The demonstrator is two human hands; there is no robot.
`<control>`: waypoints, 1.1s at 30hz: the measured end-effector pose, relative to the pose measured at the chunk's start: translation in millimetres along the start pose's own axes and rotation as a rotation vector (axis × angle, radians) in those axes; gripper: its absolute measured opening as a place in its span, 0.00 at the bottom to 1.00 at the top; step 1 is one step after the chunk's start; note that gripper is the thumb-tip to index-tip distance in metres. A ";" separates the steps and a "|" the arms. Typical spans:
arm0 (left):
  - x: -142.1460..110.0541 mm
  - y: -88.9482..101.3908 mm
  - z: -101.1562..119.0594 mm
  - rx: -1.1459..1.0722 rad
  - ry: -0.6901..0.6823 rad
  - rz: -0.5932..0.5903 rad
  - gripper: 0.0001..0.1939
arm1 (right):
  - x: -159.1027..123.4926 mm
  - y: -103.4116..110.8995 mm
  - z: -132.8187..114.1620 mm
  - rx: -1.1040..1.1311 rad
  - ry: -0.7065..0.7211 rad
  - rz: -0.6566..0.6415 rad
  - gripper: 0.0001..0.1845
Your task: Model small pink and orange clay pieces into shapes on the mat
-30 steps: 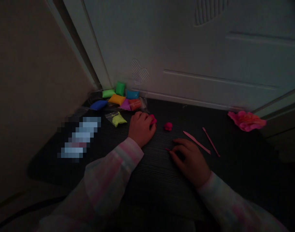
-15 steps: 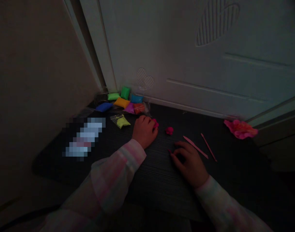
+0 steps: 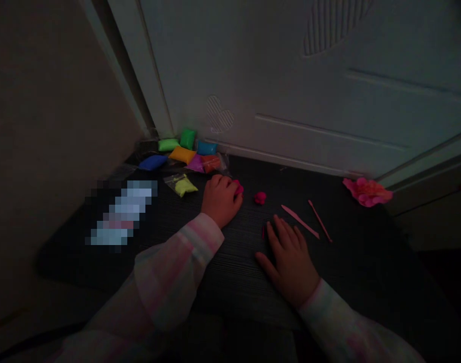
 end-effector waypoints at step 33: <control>-1.4 -0.3 0.8 0.008 -0.005 0.026 0.10 | 2.8 1.1 -16.6 -0.040 -0.152 -0.031 0.31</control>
Point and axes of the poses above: each hand's wrist, its own x-axis towards the middle knuckle, its own y-axis out of the back of the hand, z = x × y, the point moved 3 cm from there along x, towards the middle knuckle, and after that the axes turned 8 degrees about -z, right-handed, at the moved point
